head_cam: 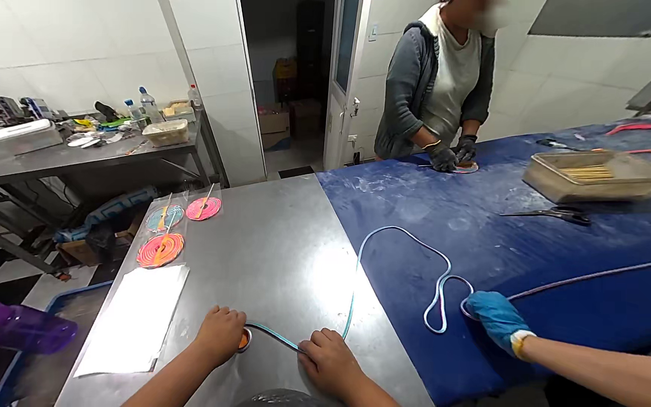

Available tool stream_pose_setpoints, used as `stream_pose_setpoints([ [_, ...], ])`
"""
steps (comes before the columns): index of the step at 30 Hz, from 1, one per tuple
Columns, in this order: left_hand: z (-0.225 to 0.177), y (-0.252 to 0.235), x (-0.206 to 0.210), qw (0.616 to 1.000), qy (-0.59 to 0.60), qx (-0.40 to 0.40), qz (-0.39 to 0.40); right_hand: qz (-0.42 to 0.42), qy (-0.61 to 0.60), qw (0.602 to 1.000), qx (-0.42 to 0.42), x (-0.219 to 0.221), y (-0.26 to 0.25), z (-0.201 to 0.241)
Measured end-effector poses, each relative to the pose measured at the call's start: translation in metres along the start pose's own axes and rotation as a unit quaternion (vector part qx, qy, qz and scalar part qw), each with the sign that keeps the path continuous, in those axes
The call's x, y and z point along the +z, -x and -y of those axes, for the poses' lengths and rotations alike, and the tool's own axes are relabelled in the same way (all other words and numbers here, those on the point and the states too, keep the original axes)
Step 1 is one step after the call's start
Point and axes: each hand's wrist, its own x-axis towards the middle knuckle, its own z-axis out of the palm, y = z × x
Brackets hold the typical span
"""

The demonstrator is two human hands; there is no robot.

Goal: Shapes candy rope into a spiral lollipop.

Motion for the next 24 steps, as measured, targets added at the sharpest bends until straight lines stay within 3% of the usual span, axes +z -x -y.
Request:
stream_pose_setpoints([
  [3, 0.001, 0.000, -0.006, 0.982, 0.071, -0.159, 0.074, -0.025, 0.016, 1.000, -0.002, 0.002, 0.000, 0.000],
  [5, 0.011, -0.001, -0.010, 0.967, 0.118, -0.189, 0.125, -0.040, 0.023, 0.999, -0.001, 0.003, 0.000, 0.000],
  [7, 0.016, 0.002, -0.014, 0.967, 0.128, -0.179, 0.127, -0.044, 0.022, 0.999, 0.003, 0.003, 0.001, 0.000],
  [9, 0.017, 0.006, -0.017, 0.987, 0.110, -0.111, 0.043, -0.051, 0.022, 0.998, 0.002, 0.004, 0.001, -0.001],
  [11, 0.021, 0.001, -0.006, 0.993, 0.098, 0.038, -0.050, -0.062, 0.021, 0.998, -0.002, 0.005, 0.001, -0.002],
  [13, 0.023, -0.004, 0.003, 0.982, 0.057, 0.163, -0.077, -0.059, 0.019, 0.998, -0.003, 0.004, 0.001, -0.002],
  [14, 0.021, -0.003, 0.004, 0.981, 0.033, 0.180, -0.062, -0.058, 0.019, 0.998, -0.004, 0.004, 0.001, -0.002],
  [16, 0.017, -0.002, 0.003, 0.989, 0.011, 0.144, -0.029, -0.058, 0.024, 0.998, -0.006, 0.005, 0.001, -0.002],
  [19, 0.017, 0.000, 0.006, 0.999, 0.030, 0.017, 0.011, -0.054, 0.029, 0.998, -0.005, 0.005, 0.002, -0.002],
  [22, 0.020, 0.006, 0.004, 0.989, 0.068, -0.111, 0.072, -0.054, 0.032, 0.998, -0.004, 0.005, 0.002, -0.002],
  [24, 0.025, 0.007, 0.003, 0.978, 0.096, -0.151, 0.108, -0.057, 0.034, 0.998, -0.005, 0.004, 0.001, -0.001],
])
